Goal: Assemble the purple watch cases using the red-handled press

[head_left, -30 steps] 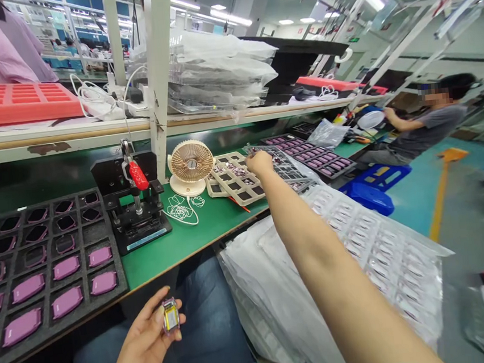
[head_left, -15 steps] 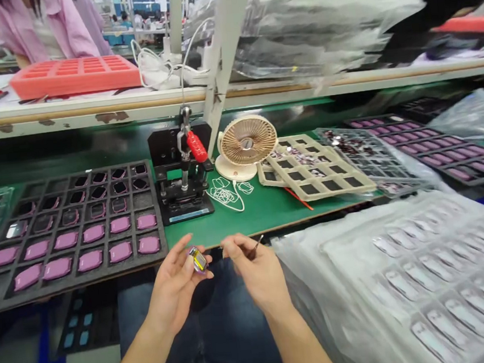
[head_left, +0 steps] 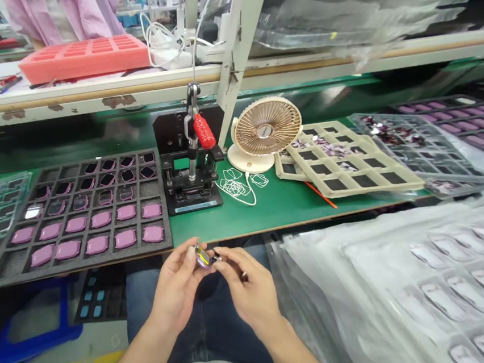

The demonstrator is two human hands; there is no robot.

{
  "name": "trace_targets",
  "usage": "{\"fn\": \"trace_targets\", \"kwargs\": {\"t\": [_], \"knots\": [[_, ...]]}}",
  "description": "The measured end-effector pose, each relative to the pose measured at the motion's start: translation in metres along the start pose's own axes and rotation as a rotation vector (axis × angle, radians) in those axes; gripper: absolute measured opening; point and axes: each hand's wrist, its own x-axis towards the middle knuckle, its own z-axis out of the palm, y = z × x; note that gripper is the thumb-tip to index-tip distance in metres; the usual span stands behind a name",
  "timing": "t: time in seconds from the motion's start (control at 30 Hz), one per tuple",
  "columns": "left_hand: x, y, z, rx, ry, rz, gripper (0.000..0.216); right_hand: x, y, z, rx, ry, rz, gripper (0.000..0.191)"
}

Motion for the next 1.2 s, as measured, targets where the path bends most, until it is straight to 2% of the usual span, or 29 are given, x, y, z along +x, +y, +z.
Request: {"fn": "trace_targets", "kwargs": {"t": [0.1, 0.17, 0.33, 0.53, 0.8, 0.87, 0.97, 1.13, 1.2], "knots": [[-0.001, -0.003, 0.002, 0.052, 0.036, 0.039, 0.041, -0.007, 0.001, 0.000, -0.089, 0.056, -0.110, 0.012], [-0.001, -0.004, 0.003, 0.080, 0.054, 0.062, 0.041, -0.010, 0.002, 0.000, -0.101, 0.041, -0.177, 0.007], [-0.005, -0.005, 0.005, 0.092, 0.086, 0.084, 0.038, -0.010, 0.002, 0.002, -0.102, -0.002, -0.346, 0.019], [-0.009, -0.004, 0.005, 0.087, 0.058, 0.094, 0.034, -0.011, 0.000, 0.003, -0.119, 0.039, -0.378, 0.019], [-0.008, -0.007, -0.001, 0.128, 0.020, 0.111, 0.030, -0.010, 0.009, 0.005, -0.138, 0.027, -0.326, 0.015], [-0.006, -0.009, -0.004, 0.153, 0.006, 0.120, 0.031, -0.010, 0.013, 0.005, -0.135, 0.009, -0.287, 0.012], [-0.004, -0.011, -0.011, 0.168, -0.056, 0.115, 0.034, -0.008, 0.015, 0.003, -0.084, -0.029, -0.127, 0.016], [-0.003, -0.014, -0.022, 0.182, -0.126, 0.079, 0.036, 0.001, 0.006, -0.008, 0.186, -0.308, 0.213, 0.032], [-0.004, -0.015, -0.026, 0.202, -0.142, 0.091, 0.036, 0.004, 0.002, -0.009, 0.285, -0.352, 0.345, 0.035]]}}
